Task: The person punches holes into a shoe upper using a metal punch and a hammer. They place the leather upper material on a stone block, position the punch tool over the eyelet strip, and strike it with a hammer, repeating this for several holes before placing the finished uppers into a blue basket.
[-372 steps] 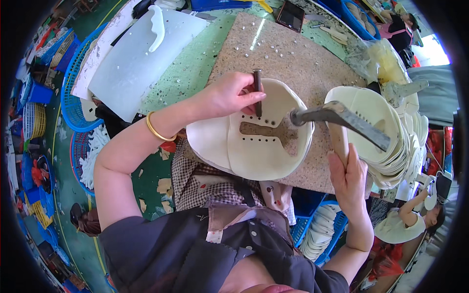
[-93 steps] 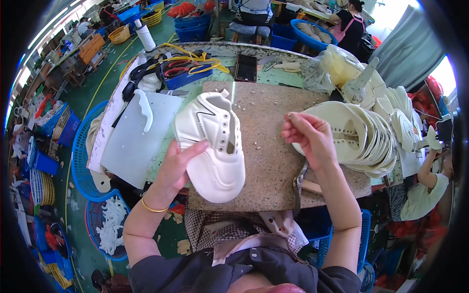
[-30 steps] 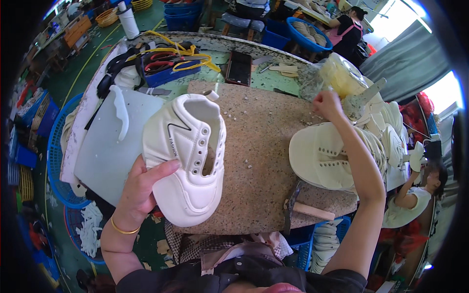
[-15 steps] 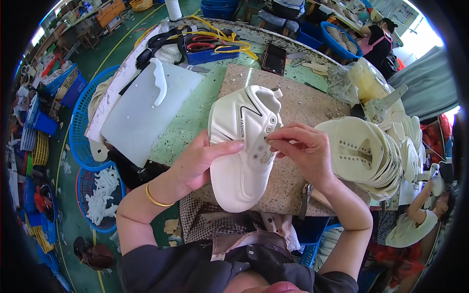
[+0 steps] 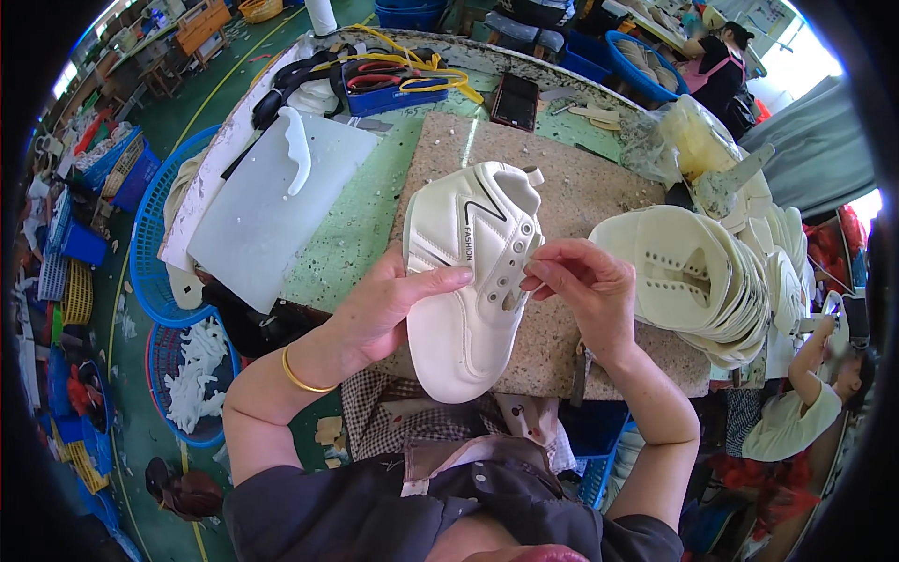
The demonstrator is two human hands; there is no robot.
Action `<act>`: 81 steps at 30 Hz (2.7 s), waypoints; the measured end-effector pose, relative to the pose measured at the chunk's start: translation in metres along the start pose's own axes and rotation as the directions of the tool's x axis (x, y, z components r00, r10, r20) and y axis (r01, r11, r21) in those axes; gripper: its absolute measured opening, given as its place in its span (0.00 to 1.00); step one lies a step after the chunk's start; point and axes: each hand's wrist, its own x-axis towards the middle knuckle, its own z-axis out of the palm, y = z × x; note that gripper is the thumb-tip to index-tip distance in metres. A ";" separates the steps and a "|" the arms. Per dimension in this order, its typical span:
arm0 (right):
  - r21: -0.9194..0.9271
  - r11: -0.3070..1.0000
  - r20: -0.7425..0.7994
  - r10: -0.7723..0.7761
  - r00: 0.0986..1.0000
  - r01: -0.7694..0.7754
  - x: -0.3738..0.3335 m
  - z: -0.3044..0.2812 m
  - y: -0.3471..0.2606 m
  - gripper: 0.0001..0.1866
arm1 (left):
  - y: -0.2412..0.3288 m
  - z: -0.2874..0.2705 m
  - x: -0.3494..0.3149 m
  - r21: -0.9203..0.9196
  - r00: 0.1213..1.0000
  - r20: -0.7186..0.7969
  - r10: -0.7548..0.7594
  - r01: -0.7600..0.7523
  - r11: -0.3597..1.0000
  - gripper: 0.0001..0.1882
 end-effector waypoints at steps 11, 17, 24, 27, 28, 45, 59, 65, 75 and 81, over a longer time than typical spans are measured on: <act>0.022 1.000 0.009 -0.008 1.000 0.008 0.003 0.004 0.008 0.13 | -0.011 0.002 0.002 0.147 0.998 0.009 0.069 -0.070 0.987 0.20; 0.086 0.996 -0.001 -0.029 1.000 0.029 -0.003 0.002 0.009 0.20 | -0.014 -0.002 0.003 0.545 0.942 0.169 0.290 -0.334 0.769 0.17; -0.405 0.909 -0.095 0.068 0.993 -0.101 -0.059 -0.063 0.003 0.14 | -0.039 0.003 0.015 0.720 0.702 0.676 0.225 -0.564 -0.405 0.17; -0.709 0.704 -0.021 0.043 0.999 -0.045 -0.095 -0.087 0.009 0.17 | -0.067 -0.035 0.022 0.691 0.729 0.674 0.115 -0.568 -0.447 0.15; -0.845 0.534 0.010 0.011 1.000 0.002 -0.108 -0.089 0.009 0.18 | -0.066 -0.036 0.026 0.693 0.730 0.676 0.105 -0.580 -0.428 0.15; -0.850 0.509 0.032 -0.215 0.976 0.140 -0.110 -0.043 0.001 0.08 | -0.033 -0.043 0.042 0.815 0.978 0.201 0.049 -0.195 0.546 0.06; -0.829 0.556 0.124 0.070 0.990 0.064 -0.100 -0.023 0.032 0.10 | -0.046 -0.040 0.066 0.689 0.992 0.061 0.112 -0.123 0.714 0.09; -0.764 0.607 -0.107 0.215 0.971 -0.218 -0.097 -0.039 0.010 0.09 | -0.059 -0.029 0.063 0.830 0.867 0.339 0.365 -0.458 0.319 0.09; -0.876 0.445 -0.091 0.229 0.969 -0.188 -0.083 -0.037 -0.019 0.17 | -0.054 -0.028 0.061 0.798 0.719 0.573 0.392 -0.598 -0.071 0.07; -0.880 0.475 -0.030 -0.098 0.995 0.020 -0.153 -0.081 -0.005 0.12 | -0.017 -0.034 0.060 0.582 0.926 0.172 0.335 -0.370 0.724 0.06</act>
